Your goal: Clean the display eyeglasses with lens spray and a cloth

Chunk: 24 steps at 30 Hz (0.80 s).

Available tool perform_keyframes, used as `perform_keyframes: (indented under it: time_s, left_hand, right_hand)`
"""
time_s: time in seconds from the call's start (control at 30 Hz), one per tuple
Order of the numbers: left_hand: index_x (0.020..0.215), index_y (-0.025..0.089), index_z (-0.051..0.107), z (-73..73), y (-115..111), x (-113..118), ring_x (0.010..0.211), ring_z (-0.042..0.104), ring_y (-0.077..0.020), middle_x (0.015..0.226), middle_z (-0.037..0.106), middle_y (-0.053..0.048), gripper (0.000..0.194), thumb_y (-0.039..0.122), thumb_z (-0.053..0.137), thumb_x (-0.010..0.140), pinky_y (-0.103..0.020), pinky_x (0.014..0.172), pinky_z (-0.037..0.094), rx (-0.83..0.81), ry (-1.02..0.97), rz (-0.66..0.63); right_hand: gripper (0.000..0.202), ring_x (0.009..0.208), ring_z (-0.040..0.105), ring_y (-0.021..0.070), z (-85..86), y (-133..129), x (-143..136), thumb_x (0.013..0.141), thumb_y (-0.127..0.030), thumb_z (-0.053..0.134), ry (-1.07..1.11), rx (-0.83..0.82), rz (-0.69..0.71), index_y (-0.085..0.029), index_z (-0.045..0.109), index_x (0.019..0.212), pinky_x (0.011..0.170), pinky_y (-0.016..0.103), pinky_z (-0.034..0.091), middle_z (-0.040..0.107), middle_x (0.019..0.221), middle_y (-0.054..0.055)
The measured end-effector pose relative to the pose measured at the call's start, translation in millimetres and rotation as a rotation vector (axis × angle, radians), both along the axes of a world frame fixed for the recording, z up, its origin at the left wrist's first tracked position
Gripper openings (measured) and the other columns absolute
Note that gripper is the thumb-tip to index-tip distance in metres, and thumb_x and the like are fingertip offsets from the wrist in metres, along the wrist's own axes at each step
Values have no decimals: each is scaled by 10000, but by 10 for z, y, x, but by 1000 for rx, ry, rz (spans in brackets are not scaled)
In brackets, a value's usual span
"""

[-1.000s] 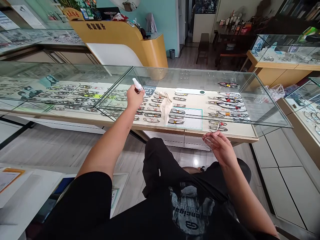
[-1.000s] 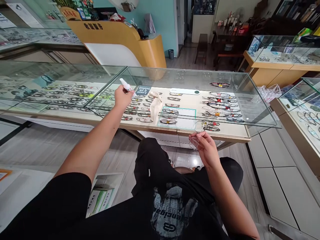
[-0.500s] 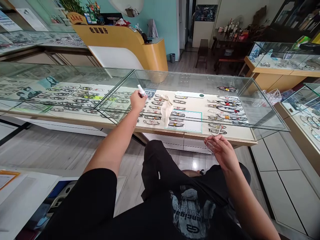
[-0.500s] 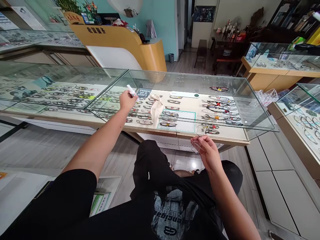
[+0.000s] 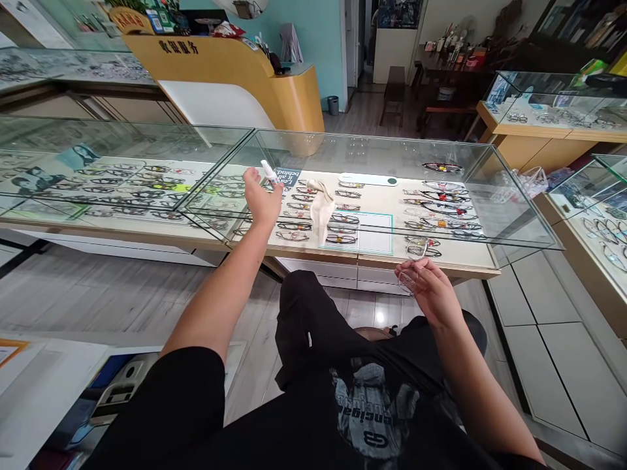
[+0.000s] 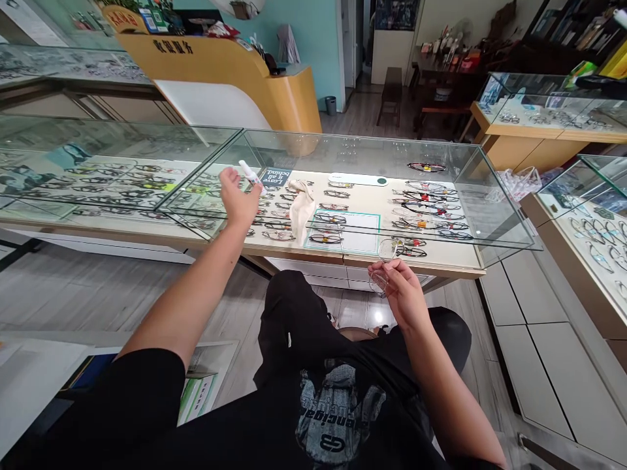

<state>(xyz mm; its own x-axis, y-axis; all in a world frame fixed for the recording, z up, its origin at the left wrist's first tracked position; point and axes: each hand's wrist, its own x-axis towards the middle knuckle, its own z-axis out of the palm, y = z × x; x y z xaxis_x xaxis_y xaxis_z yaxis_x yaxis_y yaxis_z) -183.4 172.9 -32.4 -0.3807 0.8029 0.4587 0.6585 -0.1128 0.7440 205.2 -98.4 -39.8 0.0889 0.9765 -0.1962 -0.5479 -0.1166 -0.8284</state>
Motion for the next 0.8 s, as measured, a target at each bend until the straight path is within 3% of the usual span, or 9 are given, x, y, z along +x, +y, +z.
perform_keyframes:
  time_s: [0.07,0.13,0.23,0.33,0.47,0.53,0.63,0.8]
  left_hand:
    - [1518,178,407,16,-212,138,1496,548,-289,1631,506,-200,704,225,775,920,-379,1265,408,93,100,17]
    - [1474,209,447,38,-390,288,1389,614,-301,1531,577,-167,627,273,755,931,-408,1222,453,95,178,6]
    - [1320,229,559,69,-491,494,1148,699,-325,1236,707,-123,416,366,710,958,-460,1084,524,-92,274,-92]
    - [1151,214,632,92,-373,646,1065,716,-394,1060,748,-149,377,529,691,952,-525,997,534,-402,396,-139]
    - [927,182,662,130,-65,751,1128,713,-490,1056,765,-251,588,769,658,881,-563,964,533,-719,505,-103]
    - [828,194,654,154,73,766,1166,709,-487,1038,773,-243,563,746,764,795,-536,982,532,-773,508,-143]
    - [695,219,614,200,203,748,1153,720,-450,896,762,-170,424,537,893,697,-489,992,533,-793,480,-227]
    - [605,223,544,310,210,614,834,733,-356,662,639,-92,380,349,894,685,-445,800,547,-855,398,-287]
  right_hand:
    - [285,1092,778,254,13,7,-9,832,-430,936,-5,-6,-1,-273,699,847,1177,508,538,805,1002,24]
    - [299,1074,776,252,32,14,-24,817,-437,947,-8,-7,-5,-276,695,840,1176,515,538,803,986,19]
    - [295,1058,774,253,50,19,-45,813,-435,944,-8,0,-9,-280,695,837,1178,519,532,802,979,18]
    - [283,1056,774,252,41,15,-58,817,-427,938,-6,-1,-9,-278,698,841,1177,513,529,805,983,23]
    - [295,1043,772,234,8,-3,-67,809,-428,949,8,-17,-14,-275,699,841,1173,490,530,809,985,14]
    - [306,1040,771,233,-4,-16,-68,800,-437,956,11,-23,-16,-274,700,838,1167,484,532,811,985,15]
    - [316,1041,771,239,-9,-39,-63,785,-445,963,7,-23,-27,-271,704,833,1157,477,534,813,977,18]
    - [330,1047,770,240,5,-58,-52,765,-447,975,13,-35,-32,-267,705,825,1129,452,545,820,967,25]
